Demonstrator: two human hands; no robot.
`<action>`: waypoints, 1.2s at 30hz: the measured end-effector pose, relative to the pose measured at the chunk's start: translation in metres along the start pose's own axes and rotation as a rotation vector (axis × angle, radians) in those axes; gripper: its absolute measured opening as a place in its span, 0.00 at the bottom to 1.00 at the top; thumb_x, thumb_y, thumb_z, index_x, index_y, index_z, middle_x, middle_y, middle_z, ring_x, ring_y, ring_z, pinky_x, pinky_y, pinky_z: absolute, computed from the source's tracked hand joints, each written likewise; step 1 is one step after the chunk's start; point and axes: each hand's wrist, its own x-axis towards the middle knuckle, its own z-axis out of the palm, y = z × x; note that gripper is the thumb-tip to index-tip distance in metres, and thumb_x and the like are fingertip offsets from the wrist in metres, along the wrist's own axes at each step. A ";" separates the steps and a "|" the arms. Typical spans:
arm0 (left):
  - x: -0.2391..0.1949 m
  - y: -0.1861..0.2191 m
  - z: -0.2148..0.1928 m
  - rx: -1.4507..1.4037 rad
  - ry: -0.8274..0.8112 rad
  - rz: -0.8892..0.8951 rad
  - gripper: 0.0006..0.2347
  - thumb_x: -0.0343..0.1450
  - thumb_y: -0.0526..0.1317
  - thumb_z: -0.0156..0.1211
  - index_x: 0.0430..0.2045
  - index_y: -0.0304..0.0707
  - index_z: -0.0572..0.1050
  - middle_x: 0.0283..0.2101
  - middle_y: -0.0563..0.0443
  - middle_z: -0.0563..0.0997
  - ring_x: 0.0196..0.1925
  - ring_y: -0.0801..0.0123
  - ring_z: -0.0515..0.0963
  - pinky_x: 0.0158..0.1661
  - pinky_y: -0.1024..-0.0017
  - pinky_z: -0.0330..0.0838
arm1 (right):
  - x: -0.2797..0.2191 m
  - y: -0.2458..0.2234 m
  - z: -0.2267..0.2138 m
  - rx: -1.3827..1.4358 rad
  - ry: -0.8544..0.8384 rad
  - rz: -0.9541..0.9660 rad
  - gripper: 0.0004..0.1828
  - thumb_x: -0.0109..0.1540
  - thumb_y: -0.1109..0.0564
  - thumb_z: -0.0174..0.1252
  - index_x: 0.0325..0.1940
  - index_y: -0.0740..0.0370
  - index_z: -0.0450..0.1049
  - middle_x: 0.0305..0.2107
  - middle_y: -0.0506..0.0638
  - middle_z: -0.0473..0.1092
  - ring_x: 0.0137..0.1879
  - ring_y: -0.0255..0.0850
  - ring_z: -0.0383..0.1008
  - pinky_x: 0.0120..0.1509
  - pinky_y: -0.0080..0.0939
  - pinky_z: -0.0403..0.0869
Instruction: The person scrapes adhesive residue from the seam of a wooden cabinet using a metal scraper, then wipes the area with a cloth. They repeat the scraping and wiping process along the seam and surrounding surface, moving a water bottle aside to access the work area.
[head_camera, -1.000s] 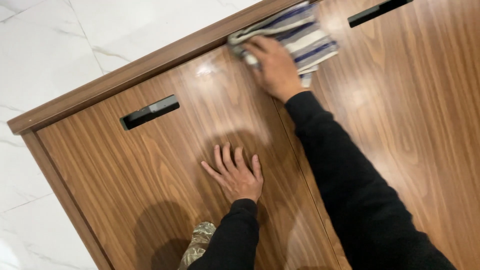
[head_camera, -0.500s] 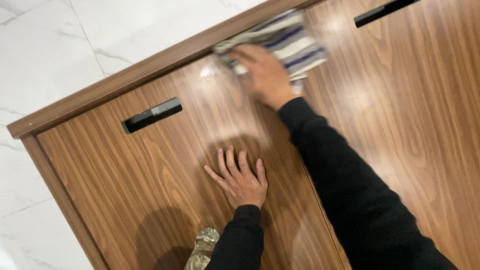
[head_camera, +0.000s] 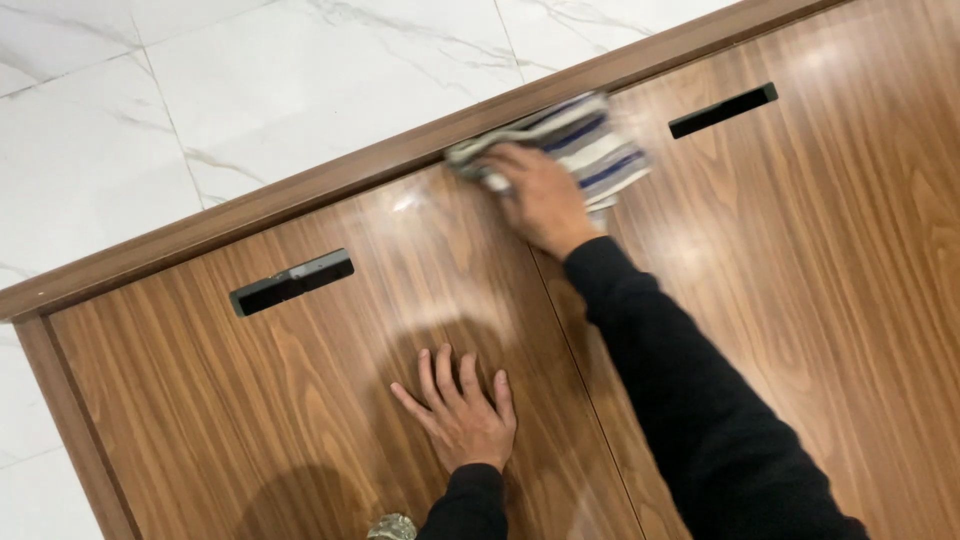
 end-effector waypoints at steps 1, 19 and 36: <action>-0.002 0.000 -0.001 -0.013 0.009 -0.002 0.17 0.84 0.53 0.58 0.59 0.43 0.77 0.73 0.39 0.77 0.83 0.38 0.69 0.81 0.13 0.47 | -0.020 0.033 -0.008 -0.075 0.079 0.102 0.29 0.67 0.61 0.63 0.74 0.62 0.81 0.71 0.60 0.77 0.73 0.62 0.79 0.73 0.64 0.81; -0.009 -0.003 0.006 0.000 0.009 0.005 0.18 0.83 0.53 0.61 0.62 0.43 0.76 0.76 0.38 0.74 0.84 0.35 0.69 0.77 0.12 0.53 | -0.065 -0.061 0.006 0.003 0.132 0.106 0.29 0.77 0.53 0.57 0.82 0.66 0.74 0.74 0.65 0.72 0.81 0.64 0.70 0.85 0.66 0.69; -0.004 0.002 -0.009 -0.121 -0.027 -0.072 0.17 0.84 0.51 0.61 0.62 0.40 0.77 0.75 0.36 0.74 0.86 0.36 0.65 0.80 0.10 0.43 | -0.029 -0.060 0.020 -0.007 0.191 -0.005 0.33 0.72 0.73 0.65 0.83 0.79 0.75 0.74 0.77 0.71 0.80 0.75 0.71 0.88 0.72 0.70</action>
